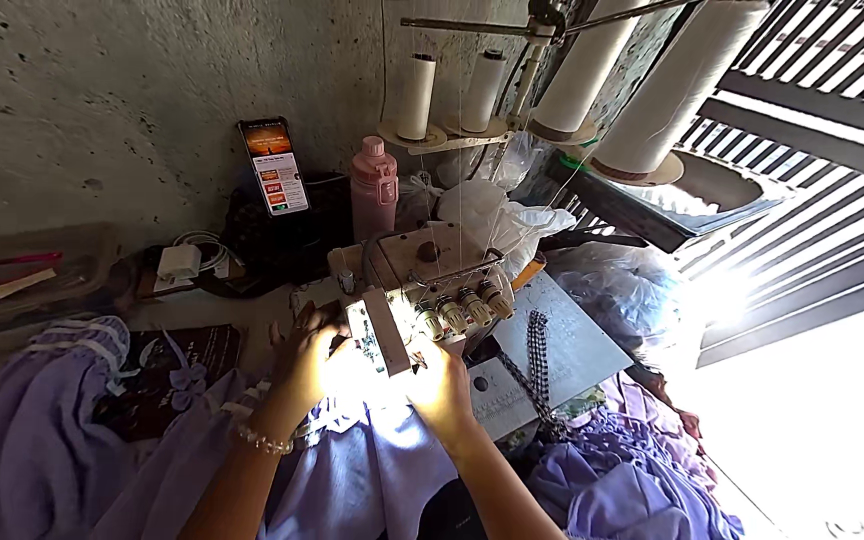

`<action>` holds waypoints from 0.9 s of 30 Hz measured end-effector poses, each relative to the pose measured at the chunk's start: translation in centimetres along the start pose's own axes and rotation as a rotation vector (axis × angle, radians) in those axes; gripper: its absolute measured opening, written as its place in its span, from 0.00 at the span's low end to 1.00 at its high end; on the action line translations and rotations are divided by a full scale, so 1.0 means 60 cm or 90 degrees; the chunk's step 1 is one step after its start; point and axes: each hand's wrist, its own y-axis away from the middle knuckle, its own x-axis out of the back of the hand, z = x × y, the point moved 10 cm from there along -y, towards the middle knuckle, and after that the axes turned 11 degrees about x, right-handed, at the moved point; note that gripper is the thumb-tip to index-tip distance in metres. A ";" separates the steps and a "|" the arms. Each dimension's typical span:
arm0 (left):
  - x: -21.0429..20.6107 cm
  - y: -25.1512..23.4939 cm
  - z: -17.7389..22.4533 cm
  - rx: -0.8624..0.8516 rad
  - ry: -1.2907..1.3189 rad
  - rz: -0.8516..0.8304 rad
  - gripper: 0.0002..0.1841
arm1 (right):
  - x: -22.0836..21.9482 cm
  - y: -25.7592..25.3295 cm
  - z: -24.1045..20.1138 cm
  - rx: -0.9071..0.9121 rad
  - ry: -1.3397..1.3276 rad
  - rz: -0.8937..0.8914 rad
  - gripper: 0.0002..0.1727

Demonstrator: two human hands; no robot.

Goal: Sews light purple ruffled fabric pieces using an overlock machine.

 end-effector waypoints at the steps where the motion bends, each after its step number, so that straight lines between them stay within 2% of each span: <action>1: 0.006 0.009 0.011 -0.022 -0.039 0.041 0.16 | 0.000 0.001 0.000 0.001 0.001 0.001 0.11; 5: 0.030 0.031 0.017 -0.034 -0.083 0.207 0.14 | -0.002 0.001 0.003 -0.001 0.002 -0.002 0.11; 7: 0.037 0.040 0.009 -0.038 0.002 0.267 0.14 | -0.002 0.002 0.004 0.002 0.007 0.008 0.12; 8: 0.037 0.041 0.005 -0.029 0.083 0.259 0.15 | -0.002 0.002 0.004 0.002 0.005 0.012 0.12; 11: 0.026 0.028 -0.009 0.012 0.307 0.157 0.15 | -0.002 0.003 0.005 0.006 -0.004 0.017 0.11; 13: 0.017 0.028 -0.005 0.022 0.220 0.136 0.15 | -0.002 0.004 0.005 0.007 -0.012 0.014 0.12; 16: 0.016 0.038 0.028 -0.037 0.032 0.141 0.13 | -0.002 0.003 0.004 0.009 -0.014 0.017 0.11; 19: 0.018 0.027 0.031 -0.070 0.032 0.083 0.11 | -0.003 0.004 0.006 0.007 -0.013 0.016 0.11; 24: 0.008 -0.010 0.029 -0.039 0.010 -0.127 0.13 | -0.003 0.004 0.006 0.005 -0.013 0.006 0.11; 27: -0.002 -0.028 0.024 0.046 -0.013 -0.274 0.13 | -0.003 0.002 0.004 0.008 -0.017 0.008 0.11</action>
